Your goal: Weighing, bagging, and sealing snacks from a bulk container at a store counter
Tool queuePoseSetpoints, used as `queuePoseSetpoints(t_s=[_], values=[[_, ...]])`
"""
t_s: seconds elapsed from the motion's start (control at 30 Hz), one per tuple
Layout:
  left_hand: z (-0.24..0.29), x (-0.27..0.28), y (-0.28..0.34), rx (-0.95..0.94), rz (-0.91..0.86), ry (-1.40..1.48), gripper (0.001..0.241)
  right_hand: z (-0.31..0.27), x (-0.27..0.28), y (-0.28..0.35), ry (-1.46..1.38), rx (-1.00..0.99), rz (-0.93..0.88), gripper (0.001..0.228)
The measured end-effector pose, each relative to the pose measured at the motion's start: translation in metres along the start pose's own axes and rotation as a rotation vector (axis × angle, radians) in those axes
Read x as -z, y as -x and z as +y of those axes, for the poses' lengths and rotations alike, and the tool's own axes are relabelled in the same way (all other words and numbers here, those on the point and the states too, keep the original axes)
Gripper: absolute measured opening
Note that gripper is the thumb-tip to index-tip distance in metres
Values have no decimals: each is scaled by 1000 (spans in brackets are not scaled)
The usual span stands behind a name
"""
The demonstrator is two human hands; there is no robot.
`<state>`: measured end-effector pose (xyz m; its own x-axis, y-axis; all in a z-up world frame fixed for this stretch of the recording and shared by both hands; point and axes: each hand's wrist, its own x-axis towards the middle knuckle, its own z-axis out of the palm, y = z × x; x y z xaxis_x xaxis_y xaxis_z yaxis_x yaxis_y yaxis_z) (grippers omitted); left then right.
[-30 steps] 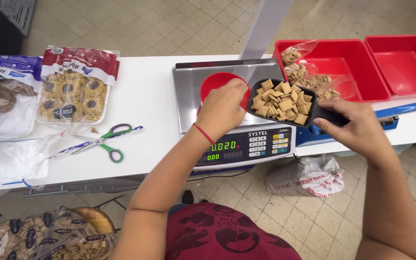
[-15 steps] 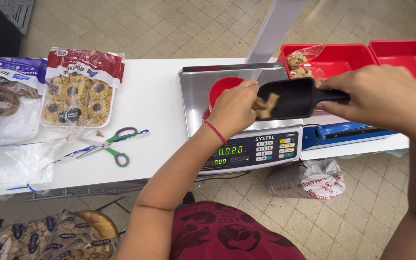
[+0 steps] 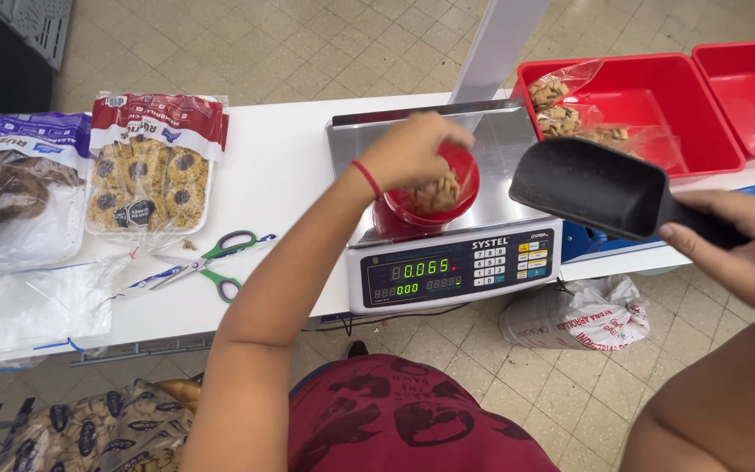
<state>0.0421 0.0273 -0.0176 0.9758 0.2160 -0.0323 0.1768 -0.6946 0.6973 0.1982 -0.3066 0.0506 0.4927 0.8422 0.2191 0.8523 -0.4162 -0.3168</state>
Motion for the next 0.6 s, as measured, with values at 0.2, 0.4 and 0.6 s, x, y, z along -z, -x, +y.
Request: queuePoseSetpoints(t_s=[0.2,0.4,0.6], values=[[29,26,12,152,-119,140,62,41,-39,31,-252,-49,122,33],[10,28,1,-264,106,-27,57,45,-53,37,-304,-102,105,28],[16,25,12,-283,191,79,55,3,-112,2,-983,-8,226,33]])
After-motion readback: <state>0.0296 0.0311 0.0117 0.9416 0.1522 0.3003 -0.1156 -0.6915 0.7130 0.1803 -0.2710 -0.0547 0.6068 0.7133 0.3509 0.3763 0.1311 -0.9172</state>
